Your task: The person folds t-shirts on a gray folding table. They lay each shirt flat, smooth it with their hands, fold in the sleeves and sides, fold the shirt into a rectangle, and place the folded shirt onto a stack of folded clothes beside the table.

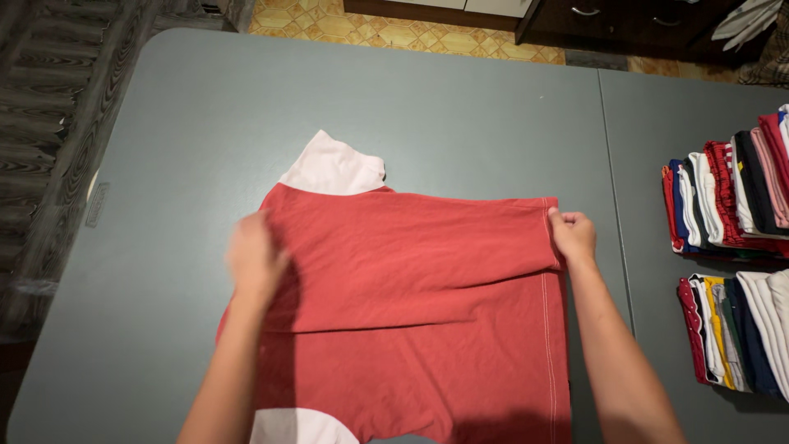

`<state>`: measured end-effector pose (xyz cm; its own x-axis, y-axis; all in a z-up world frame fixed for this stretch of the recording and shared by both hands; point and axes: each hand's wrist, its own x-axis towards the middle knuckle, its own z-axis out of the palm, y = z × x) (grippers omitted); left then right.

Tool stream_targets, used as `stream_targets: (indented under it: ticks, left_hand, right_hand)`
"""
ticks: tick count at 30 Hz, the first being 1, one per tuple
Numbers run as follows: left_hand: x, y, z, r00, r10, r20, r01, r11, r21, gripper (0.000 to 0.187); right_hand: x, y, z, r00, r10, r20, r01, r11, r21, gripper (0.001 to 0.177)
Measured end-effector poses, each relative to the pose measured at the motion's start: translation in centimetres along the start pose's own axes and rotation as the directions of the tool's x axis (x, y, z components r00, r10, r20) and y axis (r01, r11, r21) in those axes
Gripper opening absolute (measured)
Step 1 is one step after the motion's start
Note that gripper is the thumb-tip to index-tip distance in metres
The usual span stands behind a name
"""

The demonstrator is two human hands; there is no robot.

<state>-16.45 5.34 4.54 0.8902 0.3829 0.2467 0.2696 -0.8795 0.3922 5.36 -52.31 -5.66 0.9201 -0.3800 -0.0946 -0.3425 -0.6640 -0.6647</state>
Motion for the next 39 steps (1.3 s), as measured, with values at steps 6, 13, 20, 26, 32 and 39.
stream_targets:
  ticks: [6, 13, 20, 26, 32, 39]
  left_hand:
    - [7.6, 9.6, 7.4, 0.816, 0.525, 0.241, -0.282, 0.726, -0.627, 0.046]
    - [14.1, 12.5, 12.5, 0.637, 0.501, 0.586, -0.474, 0.854, -0.214, 0.027]
    - [15.5, 11.9, 14.7, 0.779, 0.397, 0.486, -0.45, 0.893, -0.007, 0.026]
    - [7.4, 12.0, 12.6, 0.963, 0.237, -0.126, -0.268, 0.881, -0.39, 0.032]
    - [2.5, 5.8, 10.2, 0.992, -0.042, -0.116, 0.022, 0.985, -0.171, 0.038]
    - [5.4, 3.2, 7.9, 0.961, -0.208, 0.184, 0.188, 0.975, 0.121, 0.102]
  right_hand:
    - [2.4, -1.9, 0.8, 0.995, 0.05, 0.084, -0.068, 0.97, 0.233, 0.04]
    - [2.0, -1.2, -1.2, 0.993, 0.02, 0.117, -0.072, 0.885, 0.46, 0.025]
    - [0.8, -3.8, -1.4, 0.987, 0.157, 0.028, -0.151, 0.867, 0.476, 0.025]
    - [-2.0, -6.6, 1.2, 0.834, -0.311, -0.455, 0.221, 0.945, -0.241, 0.04]
    - [-8.2, -6.2, 6.2, 0.846, -0.533, -0.007, 0.532, 0.843, 0.079, 0.029]
    - [-7.4, -6.9, 4.9, 0.96, -0.276, -0.04, 0.24, 0.891, -0.386, 0.083]
